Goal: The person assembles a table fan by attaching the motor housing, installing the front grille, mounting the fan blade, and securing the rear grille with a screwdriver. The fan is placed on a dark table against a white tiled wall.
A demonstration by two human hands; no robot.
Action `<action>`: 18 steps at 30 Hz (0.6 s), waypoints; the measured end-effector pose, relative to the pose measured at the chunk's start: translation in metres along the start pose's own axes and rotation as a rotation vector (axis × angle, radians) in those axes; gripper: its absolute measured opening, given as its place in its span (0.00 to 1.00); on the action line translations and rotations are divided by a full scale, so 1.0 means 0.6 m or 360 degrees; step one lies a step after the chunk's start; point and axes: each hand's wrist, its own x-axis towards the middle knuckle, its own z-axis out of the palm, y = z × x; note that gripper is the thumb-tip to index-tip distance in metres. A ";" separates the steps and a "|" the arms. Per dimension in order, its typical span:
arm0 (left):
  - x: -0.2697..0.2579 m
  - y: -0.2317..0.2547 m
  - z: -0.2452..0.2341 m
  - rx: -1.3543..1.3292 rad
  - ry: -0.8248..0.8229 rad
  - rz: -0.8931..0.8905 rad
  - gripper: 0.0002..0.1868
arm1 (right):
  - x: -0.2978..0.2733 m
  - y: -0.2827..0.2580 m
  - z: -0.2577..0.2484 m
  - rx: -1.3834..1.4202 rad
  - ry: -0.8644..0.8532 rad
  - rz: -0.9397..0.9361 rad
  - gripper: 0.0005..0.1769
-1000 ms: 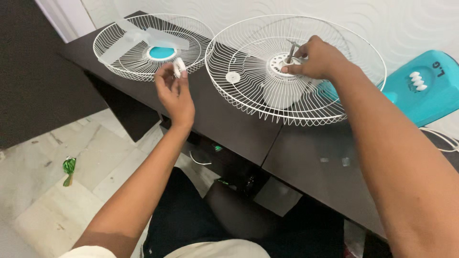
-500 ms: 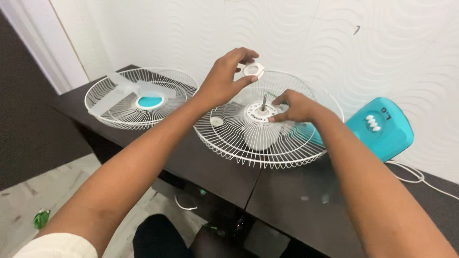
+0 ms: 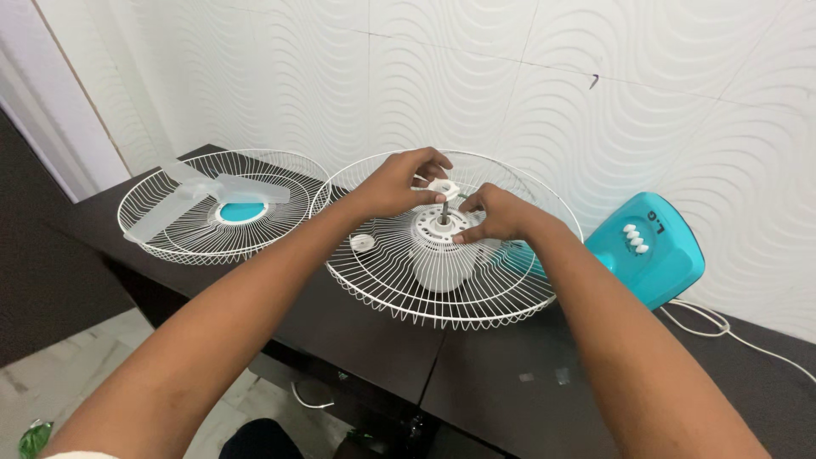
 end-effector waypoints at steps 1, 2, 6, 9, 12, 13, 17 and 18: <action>-0.002 -0.002 -0.002 -0.0035 0.0008 -0.0021 0.27 | 0.005 -0.002 -0.002 -0.0021 -0.0013 -0.0003 0.45; -0.004 -0.004 -0.005 -0.0064 0.0020 -0.0041 0.28 | 0.009 -0.005 -0.005 -0.0041 -0.0026 -0.0007 0.46; -0.016 -0.004 -0.010 -0.0085 0.0110 -0.0095 0.28 | 0.021 -0.032 0.009 0.0117 0.0101 0.0104 0.45; -0.022 -0.002 -0.016 -0.0057 0.0168 -0.0096 0.29 | 0.029 -0.055 0.016 -0.0042 0.0083 0.0143 0.43; -0.041 -0.001 -0.021 -0.0009 0.0154 -0.0132 0.30 | 0.029 -0.073 0.029 -0.0299 0.0081 0.0237 0.37; -0.041 0.000 -0.024 0.0019 0.0153 -0.0138 0.31 | 0.030 -0.075 0.027 -0.0274 0.0078 0.0200 0.36; -0.055 0.006 -0.031 -0.0017 0.0107 -0.0126 0.32 | 0.035 -0.072 0.022 -0.0199 0.0019 0.0123 0.38; -0.056 0.007 -0.031 -0.0001 0.0113 -0.0106 0.32 | 0.039 -0.069 0.020 -0.0186 -0.0007 0.0121 0.39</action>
